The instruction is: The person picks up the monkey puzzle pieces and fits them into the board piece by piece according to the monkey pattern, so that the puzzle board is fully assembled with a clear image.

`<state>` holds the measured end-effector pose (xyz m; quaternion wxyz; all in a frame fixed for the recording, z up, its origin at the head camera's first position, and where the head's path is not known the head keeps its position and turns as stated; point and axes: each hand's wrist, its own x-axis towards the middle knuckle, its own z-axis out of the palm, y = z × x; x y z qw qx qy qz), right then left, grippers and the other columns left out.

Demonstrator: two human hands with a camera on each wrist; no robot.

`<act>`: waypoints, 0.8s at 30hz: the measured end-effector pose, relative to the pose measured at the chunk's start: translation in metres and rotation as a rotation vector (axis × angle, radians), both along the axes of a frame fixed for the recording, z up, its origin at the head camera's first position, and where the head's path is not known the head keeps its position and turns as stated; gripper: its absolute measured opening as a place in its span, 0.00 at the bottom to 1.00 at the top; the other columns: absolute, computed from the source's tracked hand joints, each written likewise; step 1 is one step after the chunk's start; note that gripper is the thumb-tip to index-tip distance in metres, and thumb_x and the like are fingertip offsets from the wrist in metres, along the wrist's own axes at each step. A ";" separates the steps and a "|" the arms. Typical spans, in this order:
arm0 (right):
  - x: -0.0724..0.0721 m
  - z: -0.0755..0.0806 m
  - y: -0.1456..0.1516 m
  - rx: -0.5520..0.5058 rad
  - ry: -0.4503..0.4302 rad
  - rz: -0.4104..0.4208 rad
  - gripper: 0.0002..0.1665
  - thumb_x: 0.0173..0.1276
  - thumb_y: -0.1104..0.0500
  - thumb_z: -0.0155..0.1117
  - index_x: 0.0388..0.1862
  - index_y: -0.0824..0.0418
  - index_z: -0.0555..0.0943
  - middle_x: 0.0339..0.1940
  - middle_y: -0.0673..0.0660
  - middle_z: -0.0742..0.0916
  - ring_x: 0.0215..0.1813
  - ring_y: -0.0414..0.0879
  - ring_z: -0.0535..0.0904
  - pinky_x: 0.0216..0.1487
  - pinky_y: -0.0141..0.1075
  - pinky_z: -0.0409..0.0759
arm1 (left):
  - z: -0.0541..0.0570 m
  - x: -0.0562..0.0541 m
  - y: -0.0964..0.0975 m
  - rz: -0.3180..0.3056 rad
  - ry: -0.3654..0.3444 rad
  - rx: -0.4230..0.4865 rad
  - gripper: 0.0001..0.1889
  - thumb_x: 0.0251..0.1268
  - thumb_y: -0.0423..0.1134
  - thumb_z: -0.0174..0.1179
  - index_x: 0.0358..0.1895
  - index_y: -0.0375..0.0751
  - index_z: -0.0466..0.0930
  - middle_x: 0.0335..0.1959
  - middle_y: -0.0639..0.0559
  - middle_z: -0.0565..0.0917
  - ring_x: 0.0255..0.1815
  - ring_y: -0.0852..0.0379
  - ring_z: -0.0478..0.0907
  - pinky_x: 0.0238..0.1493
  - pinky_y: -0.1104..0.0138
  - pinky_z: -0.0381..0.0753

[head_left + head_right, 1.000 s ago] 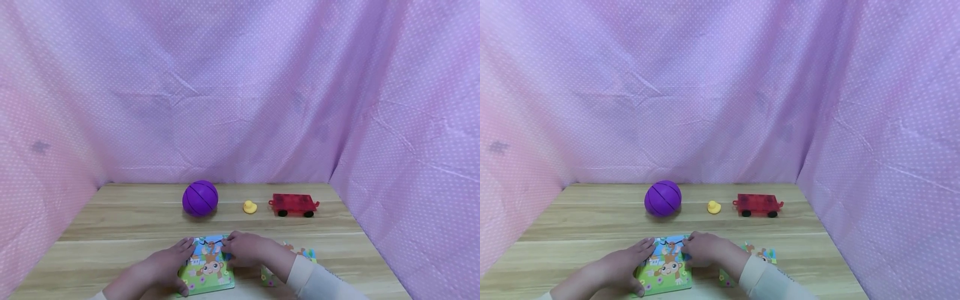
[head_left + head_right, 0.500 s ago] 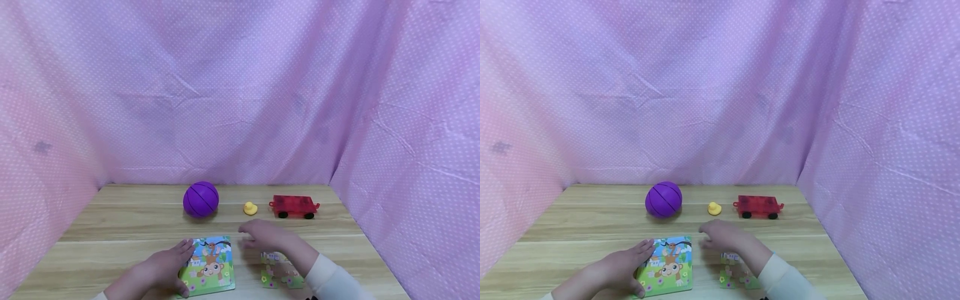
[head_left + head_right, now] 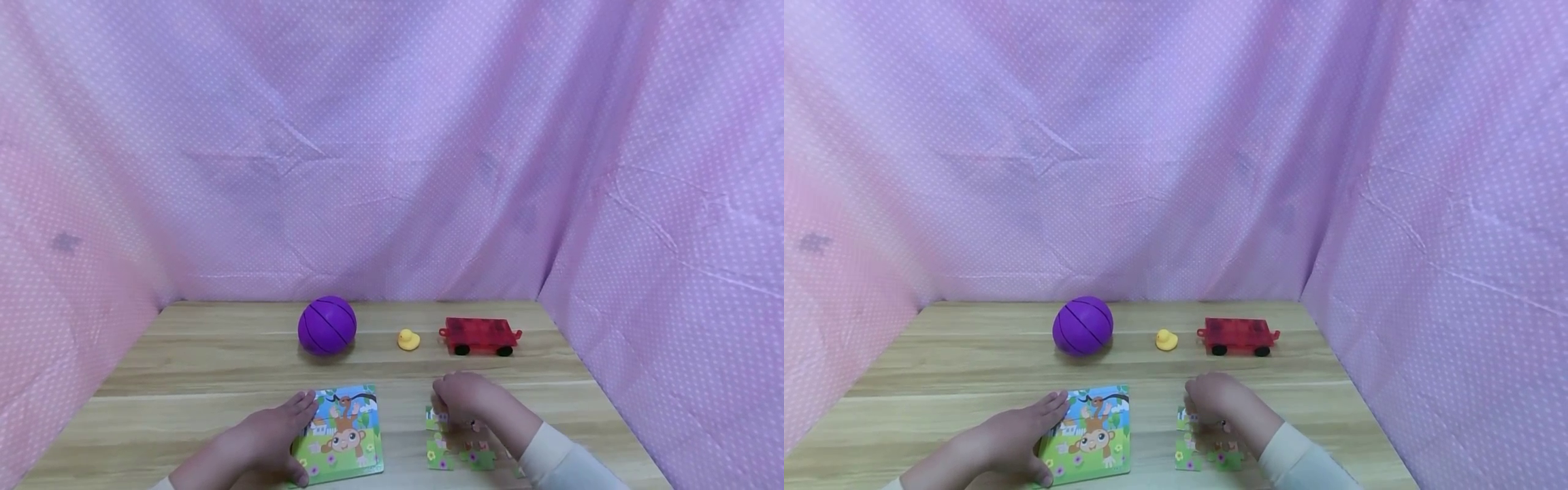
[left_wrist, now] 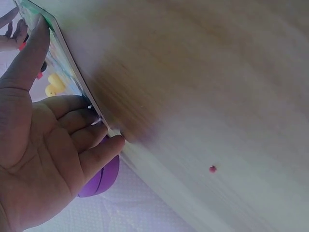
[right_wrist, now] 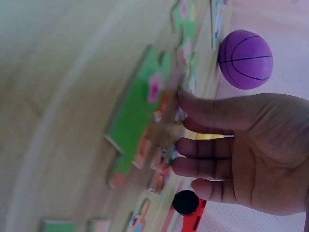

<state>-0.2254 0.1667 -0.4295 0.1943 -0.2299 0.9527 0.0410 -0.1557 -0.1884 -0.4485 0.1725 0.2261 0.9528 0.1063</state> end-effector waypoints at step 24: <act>-0.007 -0.001 -0.002 -0.274 0.022 0.072 0.09 0.58 0.56 0.68 0.32 0.49 0.75 0.26 0.43 0.77 0.27 0.38 0.71 0.28 0.33 0.71 | -0.001 0.002 -0.002 -0.004 0.008 0.008 0.63 0.32 0.71 0.70 0.74 0.36 0.60 0.78 0.41 0.57 0.78 0.39 0.53 0.68 0.42 0.65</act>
